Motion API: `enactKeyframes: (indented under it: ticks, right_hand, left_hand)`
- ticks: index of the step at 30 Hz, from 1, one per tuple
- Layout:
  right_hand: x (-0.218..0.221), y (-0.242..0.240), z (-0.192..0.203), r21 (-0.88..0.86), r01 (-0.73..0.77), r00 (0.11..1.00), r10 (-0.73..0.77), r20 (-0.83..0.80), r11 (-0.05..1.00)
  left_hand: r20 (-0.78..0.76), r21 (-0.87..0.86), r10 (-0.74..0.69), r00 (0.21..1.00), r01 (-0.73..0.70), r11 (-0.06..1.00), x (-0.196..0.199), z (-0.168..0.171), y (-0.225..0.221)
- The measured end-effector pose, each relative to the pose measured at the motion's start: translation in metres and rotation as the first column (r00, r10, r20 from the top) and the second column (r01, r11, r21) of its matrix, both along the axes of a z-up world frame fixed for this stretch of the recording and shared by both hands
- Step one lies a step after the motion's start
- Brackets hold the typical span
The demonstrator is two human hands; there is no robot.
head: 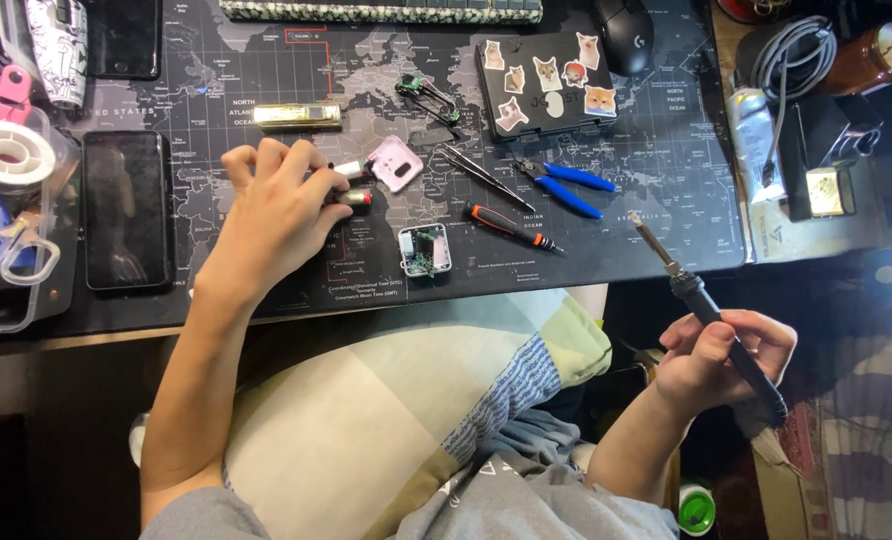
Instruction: Repairing a small electronic device by manipulating internal components with tweezers and a soldering iron.
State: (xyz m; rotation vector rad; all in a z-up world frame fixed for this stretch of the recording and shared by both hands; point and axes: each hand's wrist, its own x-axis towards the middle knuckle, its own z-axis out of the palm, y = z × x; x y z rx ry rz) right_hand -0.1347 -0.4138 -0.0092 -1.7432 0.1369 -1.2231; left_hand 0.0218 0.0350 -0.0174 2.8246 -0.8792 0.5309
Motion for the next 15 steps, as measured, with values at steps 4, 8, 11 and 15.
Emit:
enactKeyframes:
  ticks: [4, 8, 11, 15]
  right_hand:
    - [0.000, -0.001, 0.002, -0.003, -0.005, 1.000, 0.005, 0.000, 1.000]
    - [0.001, -0.001, 0.004, -0.002, 0.000, 1.000, 0.000, -0.013, 1.000]
    - [0.002, -0.001, 0.005, -0.010, 0.003, 1.000, -0.003, -0.014, 1.000]
    - [0.004, 0.000, 0.006, -0.012, -0.007, 1.000, 0.007, -0.005, 1.000]
  left_hand:
    - [-0.015, -0.039, 0.008, 1.000, -0.009, 0.999, 0.000, 0.000, -0.005]
    - [0.032, -0.155, 0.059, 0.998, -0.053, 0.986, 0.001, 0.001, -0.008]
    - [0.072, -0.196, 0.105, 0.992, -0.089, 0.977, 0.001, -0.001, -0.012]
    - [0.096, -0.155, 0.133, 0.986, -0.117, 0.981, 0.002, -0.006, -0.020]
